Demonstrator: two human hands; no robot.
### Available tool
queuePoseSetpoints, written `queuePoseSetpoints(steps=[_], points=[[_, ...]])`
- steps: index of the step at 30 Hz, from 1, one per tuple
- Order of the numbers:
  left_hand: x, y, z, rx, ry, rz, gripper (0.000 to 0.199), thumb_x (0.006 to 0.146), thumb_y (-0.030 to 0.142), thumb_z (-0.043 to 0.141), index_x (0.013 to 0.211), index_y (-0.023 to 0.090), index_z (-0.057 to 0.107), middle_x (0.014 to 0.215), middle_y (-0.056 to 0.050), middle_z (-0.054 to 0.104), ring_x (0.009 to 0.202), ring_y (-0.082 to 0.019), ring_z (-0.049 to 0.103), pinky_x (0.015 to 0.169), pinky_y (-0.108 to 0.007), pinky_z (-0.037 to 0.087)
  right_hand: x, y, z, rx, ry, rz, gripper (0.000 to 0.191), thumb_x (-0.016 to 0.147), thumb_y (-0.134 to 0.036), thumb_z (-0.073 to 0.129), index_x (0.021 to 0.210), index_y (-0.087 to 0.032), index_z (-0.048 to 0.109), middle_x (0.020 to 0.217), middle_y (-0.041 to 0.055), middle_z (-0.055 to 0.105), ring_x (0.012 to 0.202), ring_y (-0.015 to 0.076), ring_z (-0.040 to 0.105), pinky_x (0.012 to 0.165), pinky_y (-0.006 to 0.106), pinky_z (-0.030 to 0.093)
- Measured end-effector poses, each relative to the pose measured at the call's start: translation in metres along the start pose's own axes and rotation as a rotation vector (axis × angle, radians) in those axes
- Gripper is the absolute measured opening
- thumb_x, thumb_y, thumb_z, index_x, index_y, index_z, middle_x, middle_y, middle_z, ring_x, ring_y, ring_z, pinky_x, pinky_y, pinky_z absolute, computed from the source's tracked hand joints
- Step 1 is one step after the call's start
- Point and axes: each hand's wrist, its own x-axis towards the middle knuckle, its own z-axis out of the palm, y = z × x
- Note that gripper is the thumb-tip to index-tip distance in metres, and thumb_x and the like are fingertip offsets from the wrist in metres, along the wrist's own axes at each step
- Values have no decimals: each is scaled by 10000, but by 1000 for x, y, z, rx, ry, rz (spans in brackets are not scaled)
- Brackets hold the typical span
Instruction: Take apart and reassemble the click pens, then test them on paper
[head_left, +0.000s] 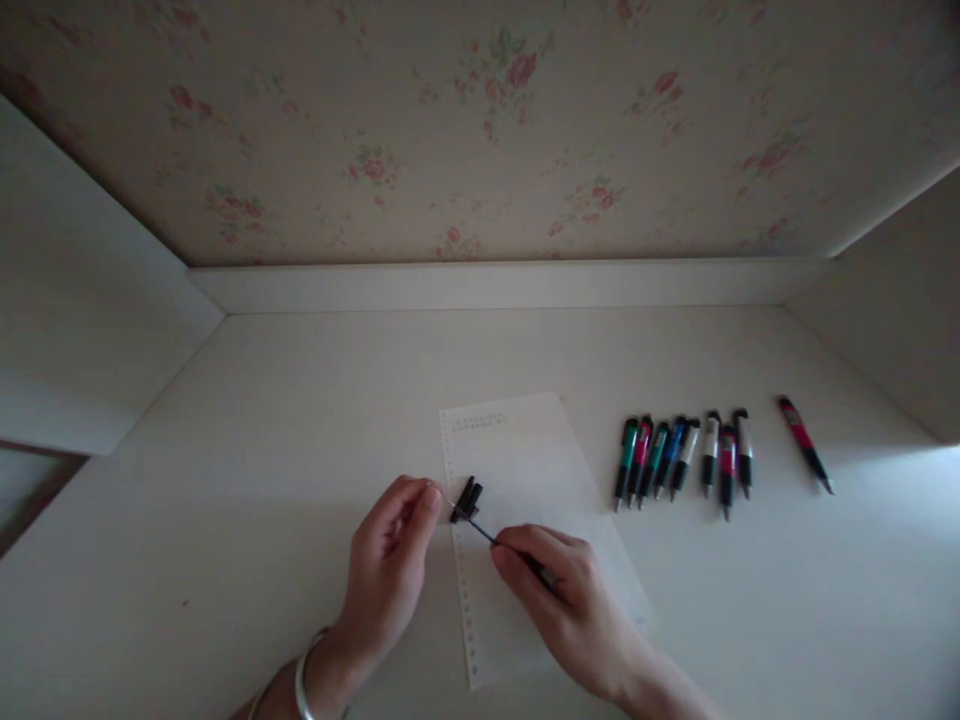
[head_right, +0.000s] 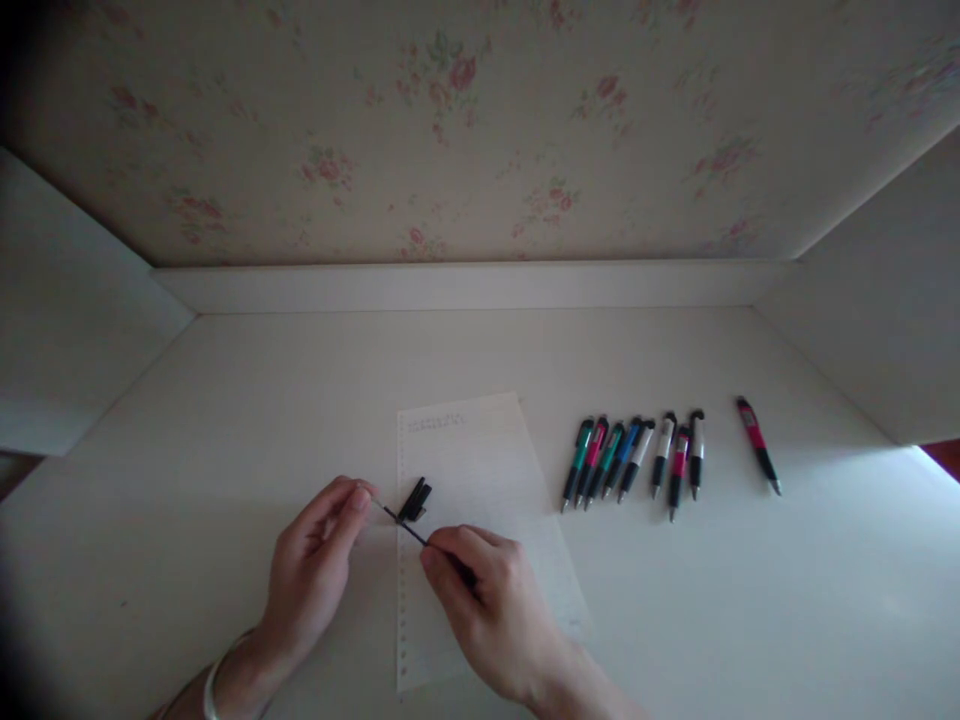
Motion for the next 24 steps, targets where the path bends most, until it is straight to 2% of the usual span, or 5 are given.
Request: queuePoseSetpoints(steps=[3, 8, 11, 16, 24], points=[[7, -2, -4, 100, 52, -32, 296, 979, 403, 553, 776, 195, 611, 616, 51, 453, 560, -114, 439, 519, -202, 384, 1, 4, -1, -62, 72, 23, 308, 1014, -342, 473, 844, -193, 683, 649, -6, 622, 563, 125, 551, 525, 224, 387], [15, -12, -5, 387, -147, 90, 244, 964, 348, 574, 819, 183, 679, 716, -2, 636, 627, -135, 581, 592, -233, 443, 1, 15, -2, -280, 232, 41, 357, 1011, -381, 465, 830, -194, 710, 527, -18, 589, 439, 120, 519, 466, 234, 339], [16, -18, -2, 519, -176, 169, 234, 972, 315, 559, 842, 180, 699, 740, -19, 673, 623, -139, 606, 594, -244, 453, 2, 20, -1, -380, 236, 64, 364, 1007, -389, 468, 823, -204, 722, 498, -16, 608, 405, 123, 529, 449, 232, 330], [16, -23, 1, 614, -187, 284, 210, 976, 272, 563, 859, 177, 709, 761, -34, 712, 668, -163, 657, 624, -262, 485, 6, 19, 1, -444, 214, 100, 377, 1008, -405, 466, 819, -215, 732, 497, -5, 647, 395, 140, 567, 446, 244, 347], [15, -25, 2, 607, -179, 304, 140, 959, 254, 610, 903, 179, 714, 809, -35, 738, 721, -185, 687, 676, -289, 516, 9, 19, 5, -549, 244, 88, 358, 995, -407, 477, 887, -213, 758, 560, 21, 717, 451, 175, 666, 475, 263, 405]])
